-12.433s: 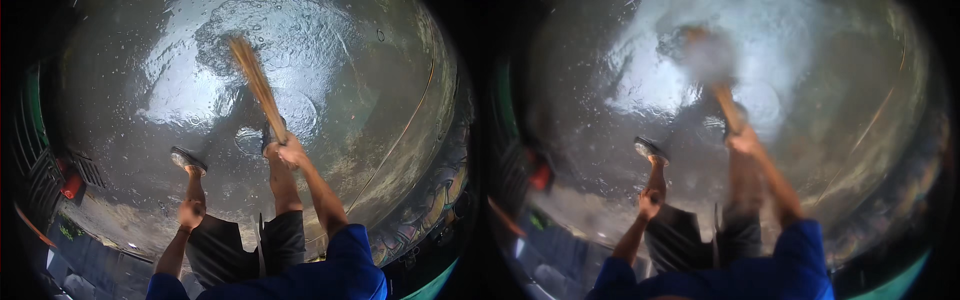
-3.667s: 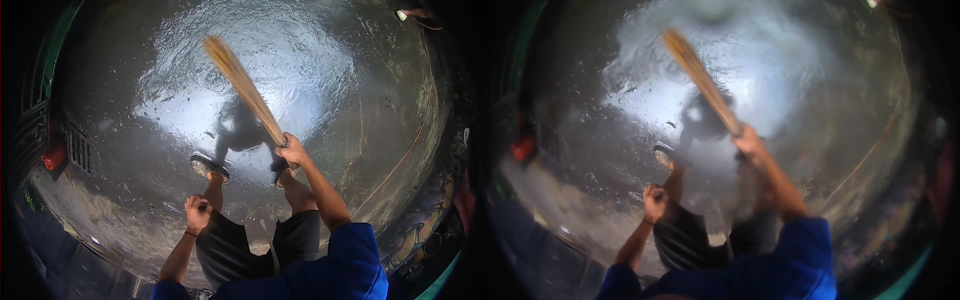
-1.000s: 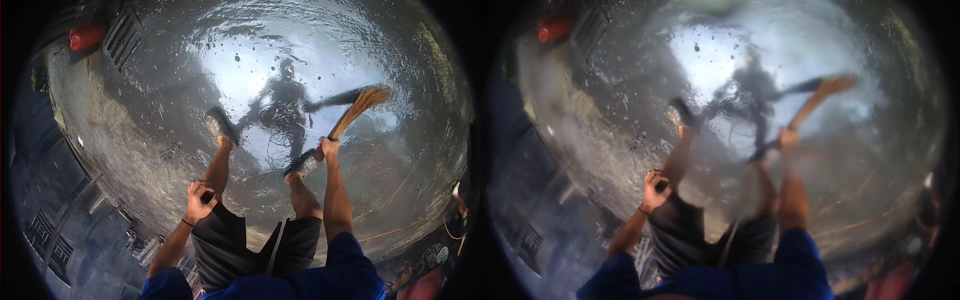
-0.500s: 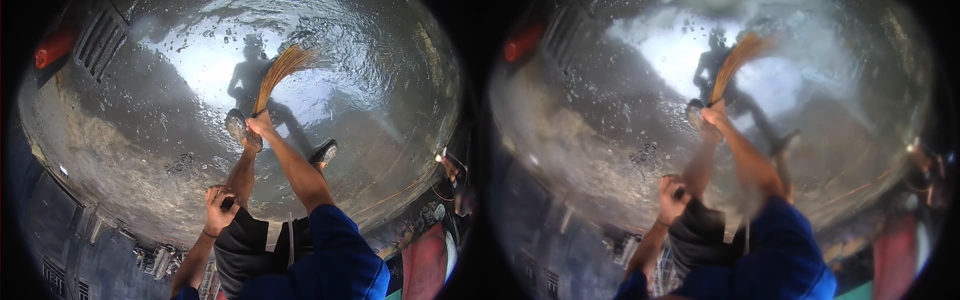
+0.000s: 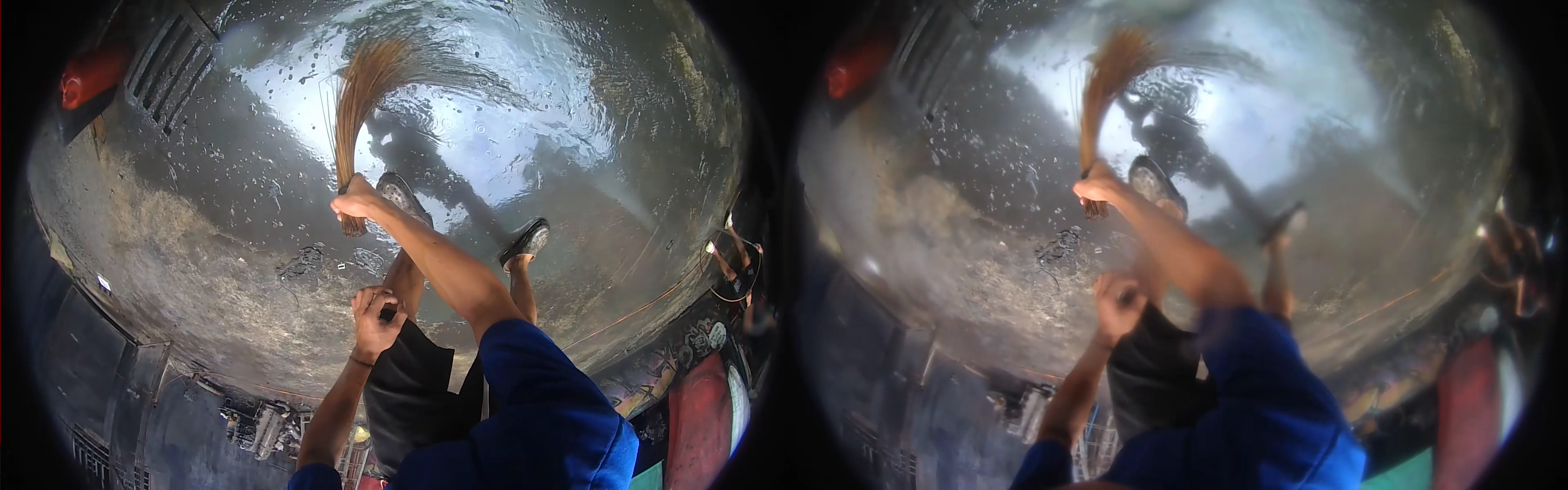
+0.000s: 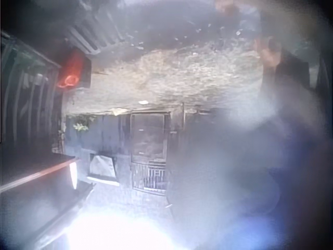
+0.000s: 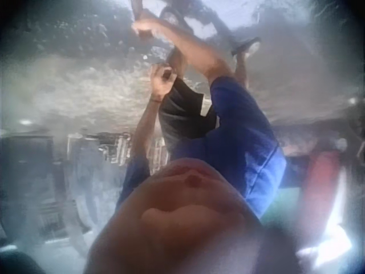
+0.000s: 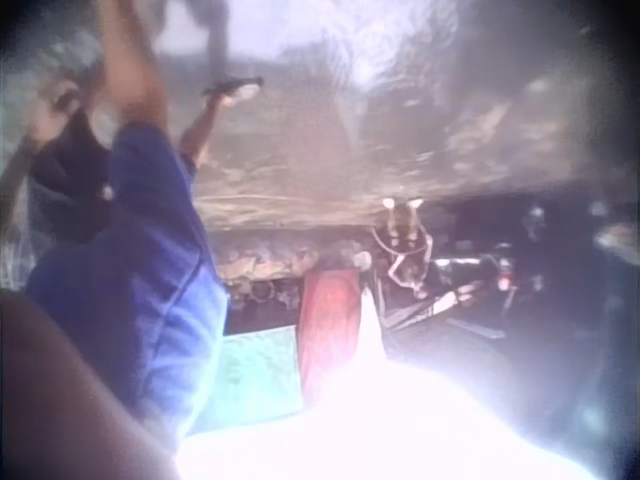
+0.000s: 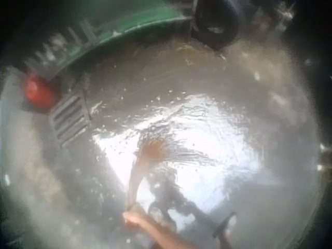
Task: The person cleans the wet floor by pouring water from a large metal pot onto the ground and then scrubbing the concrete with a broom.
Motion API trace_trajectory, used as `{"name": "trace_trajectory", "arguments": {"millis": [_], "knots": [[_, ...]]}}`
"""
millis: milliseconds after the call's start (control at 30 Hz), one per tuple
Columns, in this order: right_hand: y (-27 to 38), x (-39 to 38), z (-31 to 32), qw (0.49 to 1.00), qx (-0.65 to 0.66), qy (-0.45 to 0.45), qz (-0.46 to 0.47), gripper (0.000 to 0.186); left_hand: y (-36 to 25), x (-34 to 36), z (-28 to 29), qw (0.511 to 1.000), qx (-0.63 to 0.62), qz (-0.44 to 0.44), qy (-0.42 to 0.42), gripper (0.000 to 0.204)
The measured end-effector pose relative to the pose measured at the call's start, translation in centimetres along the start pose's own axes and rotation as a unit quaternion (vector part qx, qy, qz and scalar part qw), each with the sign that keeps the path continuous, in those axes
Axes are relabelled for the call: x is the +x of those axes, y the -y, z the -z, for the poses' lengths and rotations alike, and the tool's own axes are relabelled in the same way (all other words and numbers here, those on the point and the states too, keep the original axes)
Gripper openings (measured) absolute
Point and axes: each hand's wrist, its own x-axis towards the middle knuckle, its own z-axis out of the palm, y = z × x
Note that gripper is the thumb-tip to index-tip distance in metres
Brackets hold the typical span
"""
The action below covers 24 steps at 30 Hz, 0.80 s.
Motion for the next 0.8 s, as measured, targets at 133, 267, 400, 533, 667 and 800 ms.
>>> {"name": "trace_trajectory", "arguments": {"millis": [133,267,400,533,667,800], "knots": [[2.2,-4.5,1.3,0.999,-0.010,0.040,0.015,0.039,0.1,-1.1,-1.3,1.000,0.006,-0.013,-0.004,0.023],[-3.5,-11.3,8.9,0.991,0.123,0.041,0.041,0.040,-1.2,-1.4,-2.4,1.000,0.013,-0.008,0.010,0.022],[-12.7,-23.5,14.5,0.977,0.183,-0.111,0.016,0.038,-1.0,-2.3,-2.6,0.999,0.047,-0.010,0.026,0.021],[-29.3,-27.6,22.5,0.917,0.279,-0.281,0.048,0.022,-2.0,-1.5,-2.9,0.998,0.052,-0.028,0.029,0.021],[-31.7,-21.5,27.0,0.900,0.144,-0.411,-0.011,0.021,-1.8,-2.0,-1.9,0.999,0.038,-0.004,0.034,0.021],[-28.5,-5.9,24.0,0.917,0.182,-0.356,0.000,0.016,-0.9,-0.9,-2.1,0.999,-0.016,-0.026,0.010,0.021]]}}
